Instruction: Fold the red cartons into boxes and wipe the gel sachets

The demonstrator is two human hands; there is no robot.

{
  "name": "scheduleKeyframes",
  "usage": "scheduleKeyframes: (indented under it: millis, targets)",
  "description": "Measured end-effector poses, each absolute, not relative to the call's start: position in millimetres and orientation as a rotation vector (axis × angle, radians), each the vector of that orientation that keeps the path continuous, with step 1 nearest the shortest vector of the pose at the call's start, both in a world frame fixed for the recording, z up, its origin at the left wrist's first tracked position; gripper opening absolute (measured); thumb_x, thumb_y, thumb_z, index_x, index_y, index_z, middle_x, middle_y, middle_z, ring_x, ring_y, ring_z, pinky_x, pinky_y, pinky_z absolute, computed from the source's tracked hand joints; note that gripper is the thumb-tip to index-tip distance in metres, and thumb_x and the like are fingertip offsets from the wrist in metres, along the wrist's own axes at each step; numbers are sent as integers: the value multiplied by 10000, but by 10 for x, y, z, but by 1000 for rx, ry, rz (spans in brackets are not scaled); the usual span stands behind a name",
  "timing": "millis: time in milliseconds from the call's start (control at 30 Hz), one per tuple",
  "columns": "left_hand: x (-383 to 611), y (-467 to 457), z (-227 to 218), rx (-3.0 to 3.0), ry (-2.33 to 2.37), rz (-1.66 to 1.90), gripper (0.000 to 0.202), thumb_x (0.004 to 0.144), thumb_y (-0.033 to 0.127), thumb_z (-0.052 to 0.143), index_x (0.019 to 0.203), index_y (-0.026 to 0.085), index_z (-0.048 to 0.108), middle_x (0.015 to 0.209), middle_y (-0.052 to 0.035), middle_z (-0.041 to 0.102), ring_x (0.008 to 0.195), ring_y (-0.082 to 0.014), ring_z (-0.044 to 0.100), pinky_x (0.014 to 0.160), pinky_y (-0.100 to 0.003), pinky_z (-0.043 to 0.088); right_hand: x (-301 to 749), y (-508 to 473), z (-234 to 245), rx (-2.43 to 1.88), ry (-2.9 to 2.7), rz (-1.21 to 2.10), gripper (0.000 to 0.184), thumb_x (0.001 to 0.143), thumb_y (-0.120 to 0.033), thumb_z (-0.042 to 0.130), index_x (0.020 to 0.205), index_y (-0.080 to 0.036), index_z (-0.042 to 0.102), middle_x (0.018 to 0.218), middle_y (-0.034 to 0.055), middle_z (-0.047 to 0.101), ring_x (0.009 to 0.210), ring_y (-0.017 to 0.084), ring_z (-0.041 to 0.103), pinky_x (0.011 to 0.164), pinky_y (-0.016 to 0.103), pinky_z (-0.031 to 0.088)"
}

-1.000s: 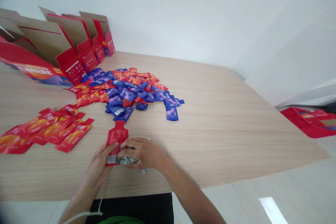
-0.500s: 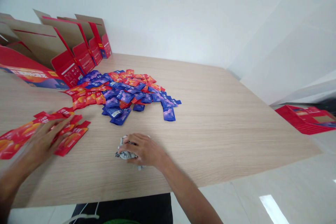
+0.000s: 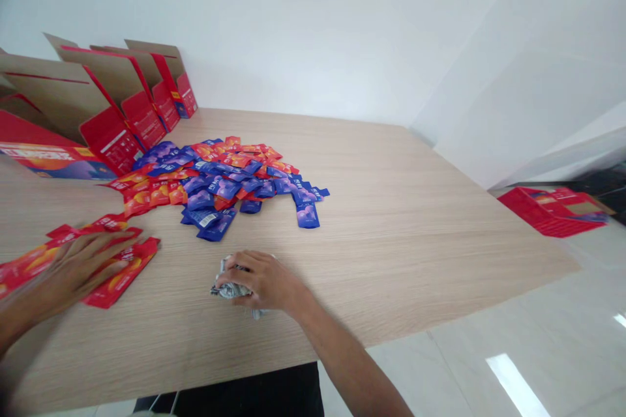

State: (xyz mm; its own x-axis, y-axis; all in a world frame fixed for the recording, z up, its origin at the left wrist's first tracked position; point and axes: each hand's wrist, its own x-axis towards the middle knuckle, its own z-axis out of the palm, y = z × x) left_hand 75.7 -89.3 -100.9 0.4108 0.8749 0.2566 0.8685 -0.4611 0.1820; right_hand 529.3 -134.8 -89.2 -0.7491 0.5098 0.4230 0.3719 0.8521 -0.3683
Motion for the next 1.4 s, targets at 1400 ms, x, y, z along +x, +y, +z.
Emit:
scheduleKeyframes:
  millis: [1400]
  targets:
    - [2940, -1212, -485, 2743, 963, 1470, 251, 1033, 1, 498, 1071, 234, 583, 1324, -116, 800, 1146, -177, 787, 878, -268, 628, 5399, -1107, -868, -916, -869, 1926, 570, 771, -665, 859, 1117, -225, 755, 954, 52, 827, 904, 288, 807, 897, 440, 630]
